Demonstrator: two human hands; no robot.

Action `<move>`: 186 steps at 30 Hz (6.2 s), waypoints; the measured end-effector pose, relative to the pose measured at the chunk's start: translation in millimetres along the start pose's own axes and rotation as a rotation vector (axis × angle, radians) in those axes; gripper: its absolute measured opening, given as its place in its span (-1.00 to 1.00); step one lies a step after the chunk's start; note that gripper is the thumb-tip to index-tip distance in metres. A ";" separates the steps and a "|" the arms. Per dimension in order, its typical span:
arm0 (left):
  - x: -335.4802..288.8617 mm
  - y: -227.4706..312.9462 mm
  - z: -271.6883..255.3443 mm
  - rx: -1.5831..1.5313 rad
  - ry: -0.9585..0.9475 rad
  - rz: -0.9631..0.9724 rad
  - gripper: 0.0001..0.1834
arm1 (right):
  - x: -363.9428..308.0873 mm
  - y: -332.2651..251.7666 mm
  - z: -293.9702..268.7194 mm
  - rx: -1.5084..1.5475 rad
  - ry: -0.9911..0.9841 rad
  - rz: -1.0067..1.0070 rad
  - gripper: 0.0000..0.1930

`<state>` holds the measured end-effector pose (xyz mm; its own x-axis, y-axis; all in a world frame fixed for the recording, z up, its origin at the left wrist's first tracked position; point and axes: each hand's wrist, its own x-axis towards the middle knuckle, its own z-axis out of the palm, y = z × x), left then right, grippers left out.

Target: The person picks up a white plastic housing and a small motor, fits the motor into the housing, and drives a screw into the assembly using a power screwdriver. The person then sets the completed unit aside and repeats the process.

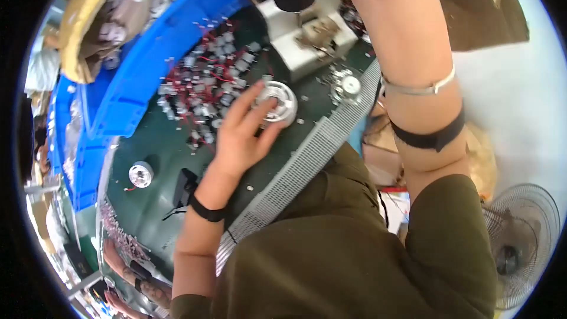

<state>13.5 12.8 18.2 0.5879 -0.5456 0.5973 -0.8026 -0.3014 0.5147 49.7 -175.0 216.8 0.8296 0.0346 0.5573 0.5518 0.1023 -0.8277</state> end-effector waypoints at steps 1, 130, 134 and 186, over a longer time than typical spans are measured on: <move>0.3 1.0 -0.2 0.002 0.001 -0.002 -0.62 | -13.9 2.9 -6.6 -0.048 0.089 -0.040 -0.53; -9.1 4.9 -12.3 0.048 0.074 -0.040 -0.61 | -68.1 67.3 36.8 0.057 0.109 0.063 -0.38; -9.3 -0.6 -5.2 0.100 0.067 -0.004 -0.54 | -63.8 65.8 47.1 0.015 0.182 0.211 -0.37; 116.3 -278.4 -229.0 0.844 -0.679 -0.312 -0.24 | -44.1 95.7 50.6 -0.341 0.577 -0.309 -0.45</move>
<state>328.5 212.3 85.2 0.8046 -0.5890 -0.0755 -0.5930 -0.7908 -0.1513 61.6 -116.4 116.3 0.4929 -0.4838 0.7232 0.6860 -0.2952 -0.6651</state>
